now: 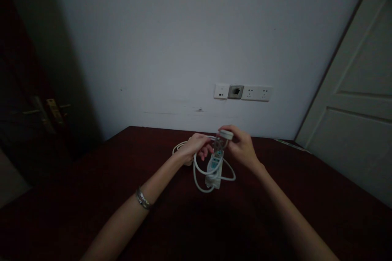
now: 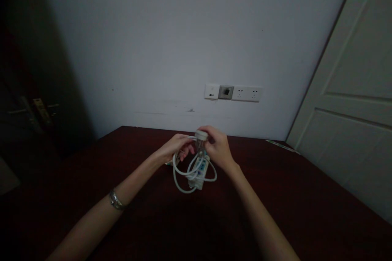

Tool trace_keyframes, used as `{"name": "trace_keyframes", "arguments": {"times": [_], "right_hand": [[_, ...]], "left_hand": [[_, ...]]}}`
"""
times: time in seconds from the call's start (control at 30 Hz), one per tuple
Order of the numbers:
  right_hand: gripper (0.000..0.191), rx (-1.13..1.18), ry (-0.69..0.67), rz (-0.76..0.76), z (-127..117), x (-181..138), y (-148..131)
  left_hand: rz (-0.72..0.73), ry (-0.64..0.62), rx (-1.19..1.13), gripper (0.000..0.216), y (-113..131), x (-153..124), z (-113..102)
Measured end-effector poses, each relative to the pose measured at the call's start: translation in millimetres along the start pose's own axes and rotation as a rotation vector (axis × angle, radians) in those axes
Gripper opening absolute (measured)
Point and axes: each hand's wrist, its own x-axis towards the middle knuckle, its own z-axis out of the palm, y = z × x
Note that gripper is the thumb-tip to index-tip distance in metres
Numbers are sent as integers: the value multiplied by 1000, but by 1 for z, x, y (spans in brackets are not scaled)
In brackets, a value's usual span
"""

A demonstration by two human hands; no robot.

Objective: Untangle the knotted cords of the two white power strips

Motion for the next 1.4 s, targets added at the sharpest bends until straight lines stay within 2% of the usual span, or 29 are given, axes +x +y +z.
{"name": "trace_keyframes", "arguments": {"times": [0.07,0.13,0.27,0.33,0.4,0.47,0.57,0.73,0.93,1.03,1.13,1.23,1.4], "right_hand": [[12,235,129,167,-5,5,-1],[21,467,245,305,-12,10,-1],[25,828,356,507,-22,17,0],[22,959,352,573,-21,17,0],[18,1068,311,618,-15,15,-1],[15,1149,251,648,-5,12,-3],[13,1244,156,679,11,8,-8],[9,1377,47,675,19,6,-20],[7,1459,130,558,0,13,-37],[7,1435,142,474,-11,17,-51],[13,1309,151,374,-28,18,-69],[12,1285,253,315,-52,19,-88],[17,1565,567,247,-87,21,-108]], "left_hand": [[42,3,102,22,-4,1,-4],[60,-31,150,26,-5,2,-7],[57,-85,215,41,-5,1,-9],[70,-82,235,43,-5,2,-7],[109,-16,248,41,-7,4,-4],[210,52,239,38,-11,8,-1],[331,84,205,39,-19,14,5],[244,115,166,46,-28,14,15],[260,115,56,36,-21,11,19],[159,135,-73,23,-21,13,17],[34,96,-199,15,-27,19,10],[-34,78,-202,18,-38,26,-2],[-21,175,-77,29,-54,37,-22]]}}
